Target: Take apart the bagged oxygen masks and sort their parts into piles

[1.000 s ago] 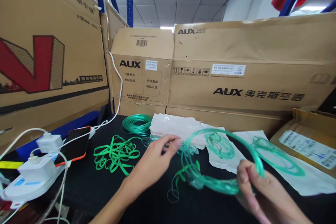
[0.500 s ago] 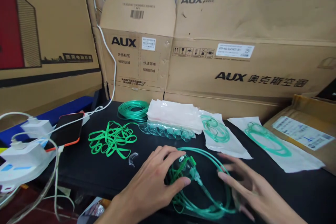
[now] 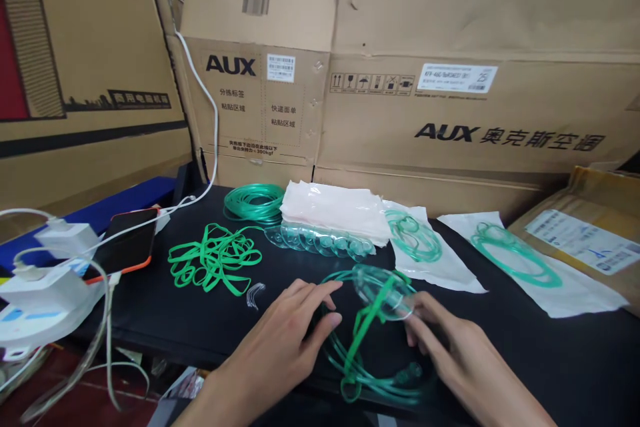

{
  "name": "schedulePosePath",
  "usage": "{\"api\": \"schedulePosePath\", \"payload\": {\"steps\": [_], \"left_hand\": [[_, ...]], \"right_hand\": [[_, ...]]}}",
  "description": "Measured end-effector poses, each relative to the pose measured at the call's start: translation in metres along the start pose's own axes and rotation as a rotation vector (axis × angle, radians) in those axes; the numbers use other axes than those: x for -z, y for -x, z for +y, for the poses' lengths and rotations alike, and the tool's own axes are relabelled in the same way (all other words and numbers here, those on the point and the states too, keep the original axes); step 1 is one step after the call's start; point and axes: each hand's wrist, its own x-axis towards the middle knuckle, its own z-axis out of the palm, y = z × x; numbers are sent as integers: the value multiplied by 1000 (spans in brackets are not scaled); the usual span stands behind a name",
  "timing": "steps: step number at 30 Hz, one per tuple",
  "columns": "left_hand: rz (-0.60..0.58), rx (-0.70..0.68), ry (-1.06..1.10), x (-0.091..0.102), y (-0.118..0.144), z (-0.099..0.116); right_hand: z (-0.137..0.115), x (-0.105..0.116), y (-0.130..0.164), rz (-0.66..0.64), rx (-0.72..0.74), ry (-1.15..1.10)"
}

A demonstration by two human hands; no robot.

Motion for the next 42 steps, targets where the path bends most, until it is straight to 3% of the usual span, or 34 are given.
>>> {"api": "schedulePosePath", "payload": {"steps": [4, 7, 10, 13, 16, 20, 22, 27, 31, 38, 42], "left_hand": [[-11, -33, 25, 2, 2, -1], [7, -42, 49, 1, 2, 0], [103, 86, 174, 0, -3, 2], [108, 305, 500, 5, -16, 8], [-99, 475, 765, 14, -30, 15], [-467, 454, 696, 22, -43, 23], [-562, 427, 641, 22, -49, 25], [-723, 522, 623, 15, -64, 27], [-710, 526, 584, 10, -66, 30], [-463, 394, 299, 0, -52, 30], [-424, 373, 230, 0, -47, 37]], "right_hand": [[-7, 8, -5, 174, -156, -345], [-17, 12, -12, 264, -158, -490], [-23, 10, -16, 226, -83, -453], [-21, 2, -15, 70, 10, -331], [-13, -8, -12, -71, 89, -224], [-8, -14, -9, -109, 128, -184], [-8, -14, -8, -110, 143, -181], [-6, -13, -4, -72, 291, -170], [-2, -13, -2, -79, 275, -168], [-4, -12, 3, -143, 221, -194], [0, -12, 1, -158, 202, -196]]}}
